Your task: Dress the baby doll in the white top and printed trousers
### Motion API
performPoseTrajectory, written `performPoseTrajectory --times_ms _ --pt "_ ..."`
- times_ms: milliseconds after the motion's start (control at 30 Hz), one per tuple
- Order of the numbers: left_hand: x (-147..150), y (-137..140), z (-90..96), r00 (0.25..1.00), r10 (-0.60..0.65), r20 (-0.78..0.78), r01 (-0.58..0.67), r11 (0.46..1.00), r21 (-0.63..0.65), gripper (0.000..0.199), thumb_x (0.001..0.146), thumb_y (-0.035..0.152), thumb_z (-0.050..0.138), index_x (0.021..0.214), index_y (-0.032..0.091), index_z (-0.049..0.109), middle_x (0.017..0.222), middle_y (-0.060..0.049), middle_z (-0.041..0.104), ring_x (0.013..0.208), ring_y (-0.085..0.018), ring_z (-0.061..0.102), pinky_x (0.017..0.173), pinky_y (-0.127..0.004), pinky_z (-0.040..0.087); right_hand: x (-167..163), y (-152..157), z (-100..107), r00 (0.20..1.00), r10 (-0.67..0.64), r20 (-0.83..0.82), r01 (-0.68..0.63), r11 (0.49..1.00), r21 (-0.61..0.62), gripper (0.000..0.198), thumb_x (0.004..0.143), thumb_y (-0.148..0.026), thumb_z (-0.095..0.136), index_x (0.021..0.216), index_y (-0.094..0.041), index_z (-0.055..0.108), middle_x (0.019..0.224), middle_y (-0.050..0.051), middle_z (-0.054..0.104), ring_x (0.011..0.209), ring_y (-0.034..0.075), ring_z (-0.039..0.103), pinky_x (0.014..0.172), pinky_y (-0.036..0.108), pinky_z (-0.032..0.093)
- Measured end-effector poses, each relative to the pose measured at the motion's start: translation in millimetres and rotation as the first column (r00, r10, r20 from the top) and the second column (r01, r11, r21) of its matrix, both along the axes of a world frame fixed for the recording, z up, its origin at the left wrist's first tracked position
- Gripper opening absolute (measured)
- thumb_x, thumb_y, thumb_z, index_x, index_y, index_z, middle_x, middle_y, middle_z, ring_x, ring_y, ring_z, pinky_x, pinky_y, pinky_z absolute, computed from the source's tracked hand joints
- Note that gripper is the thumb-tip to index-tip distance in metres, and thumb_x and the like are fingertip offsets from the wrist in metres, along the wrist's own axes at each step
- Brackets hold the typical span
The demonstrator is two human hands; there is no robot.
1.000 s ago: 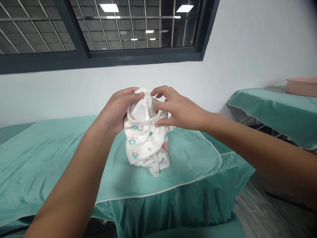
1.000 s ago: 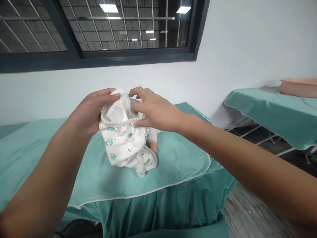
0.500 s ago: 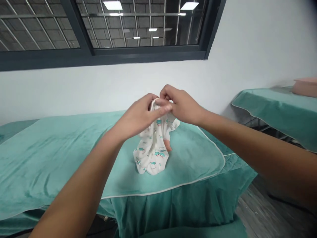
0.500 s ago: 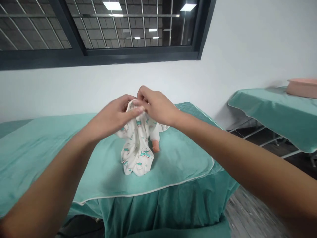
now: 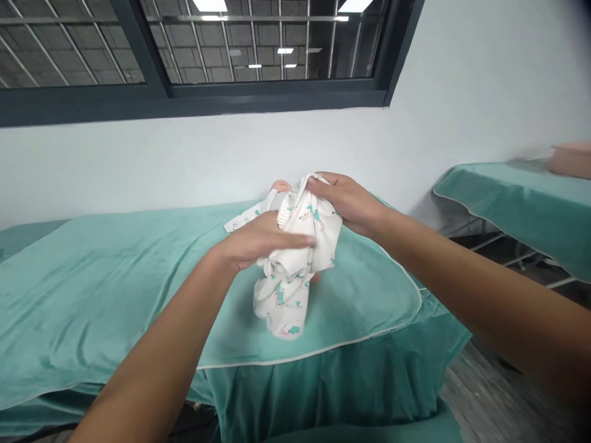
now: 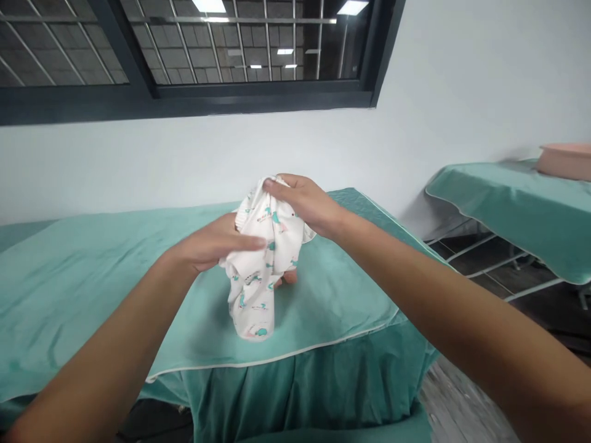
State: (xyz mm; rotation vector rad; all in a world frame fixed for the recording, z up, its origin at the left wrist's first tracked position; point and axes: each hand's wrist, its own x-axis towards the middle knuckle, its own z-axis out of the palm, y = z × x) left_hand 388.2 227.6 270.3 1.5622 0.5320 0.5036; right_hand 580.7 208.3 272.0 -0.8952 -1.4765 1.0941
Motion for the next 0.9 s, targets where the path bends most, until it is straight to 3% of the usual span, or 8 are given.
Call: performPoseTrajectory --times_ms 67,233,333,467,567,633,767,900 --pt "-1.7 0.5 -4.2 0.998 -0.049 -0.046 0.048 0.999 -0.014 0.044 0.065 0.036 0.083 0.101 0.016 0.068 0.091 -0.01 0.072 0.081 -0.026 0.068 0.071 -0.037 0.053 2.4 1.2 -3.8 0.999 -0.012 -0.035 0.011 0.999 -0.03 0.041 0.079 -0.062 0.068 0.077 -0.021 0.062 0.07 0.001 0.065 0.064 0.015 0.061 0.058 0.027 0.048" --pt "3.4 17.9 -17.8 0.954 0.232 0.192 -0.224 0.973 -0.061 0.028 0.069 0.027 0.075 0.093 0.016 0.067 0.083 -0.004 0.069 0.075 -0.019 0.065 0.066 -0.029 0.049 7.6 -3.8 -23.4 0.974 0.222 0.049 -0.208 0.957 -0.204 0.038 0.076 -0.057 0.072 0.086 -0.021 0.069 0.082 0.003 0.071 0.069 0.016 0.065 0.059 0.026 0.051" --pt "11.9 22.8 -24.1 0.933 0.276 0.229 -0.257 0.96 -0.11 0.024 0.068 0.027 0.074 0.087 0.016 0.066 0.074 -0.001 0.066 0.066 -0.016 0.061 0.063 -0.028 0.047 2.5 -4.9 -33.2 0.968 0.24 0.077 -0.215 0.946 -0.242 0.032 0.073 -0.049 0.078 0.085 -0.021 0.07 0.081 0.002 0.071 0.068 0.016 0.064 0.059 0.026 0.051" --pt "15.7 17.4 -26.3 0.962 0.175 0.211 -0.154 0.982 -0.11 0.029 0.07 0.038 0.077 0.087 0.017 0.066 0.063 -0.001 0.061 0.054 -0.014 0.054 0.059 -0.031 0.045 -6.7 0.1 -35.6 0.996 0.019 -0.082 -0.033 0.984 -0.174 0.03 0.08 -0.053 0.069 0.089 -0.025 0.066 0.086 0.002 0.072 0.077 0.019 0.067 0.067 0.03 0.054" --pt "11.1 12.6 -26.2 0.999 -0.02 0.047 0.022 0.998 -0.059 0.027 0.069 0.039 0.08 0.073 0.017 0.064 0.044 0.004 0.044 0.041 -0.01 0.038 0.049 -0.029 0.037 -7.6 3.9 -37.0 0.983 -0.048 -0.176 0.017 0.985 -0.173 0.034 0.081 -0.058 0.066 0.09 -0.025 0.063 0.09 0.004 0.072 0.086 0.022 0.068 0.071 0.033 0.055" --pt "9.0 12.0 -27.1 0.999 -0.049 0.014 0.05 0.997 -0.052 0.026 0.068 0.035 0.081 0.068 0.017 0.062 0.044 0.003 0.045 0.043 -0.01 0.041 0.048 -0.028 0.037 -5.9 5.3 -40.3 0.969 -0.063 -0.241 0.023 0.985 -0.168 0.038 0.08 -0.061 0.065 0.094 -0.025 0.063 0.091 0.005 0.072 0.088 0.024 0.068 0.073 0.035 0.056" --pt "14.4 16.9 -31.7 0.943 0.208 0.258 -0.172 0.973 -0.155 0.027 0.069 0.034 0.079 0.086 0.018 0.066 0.077 -0.004 0.069 0.07 -0.018 0.065 0.066 -0.032 0.052 -3.4 4.4 -50.3 0.967 -0.104 -0.232 0.061 0.981 -0.185 0.05 0.081 -0.069 0.059 0.1 -0.023 0.063 0.085 0.007 0.072 0.083 0.024 0.069 0.072 0.037 0.056" --pt "24.6 20.0 -33.7 0.872 0.35 0.342 -0.278 0.929 -0.244 0.033 0.073 0.038 0.074 0.098 0.019 0.065 0.093 -0.008 0.073 0.09 -0.028 0.071 0.079 -0.042 0.056 -3.7 -1.9 -59.9 0.982 0.002 -0.187 -0.042 0.977 -0.21 0.044 0.082 -0.063 0.063 0.096 -0.022 0.066 0.085 0.005 0.073 0.078 0.021 0.069 0.068 0.032 0.055"
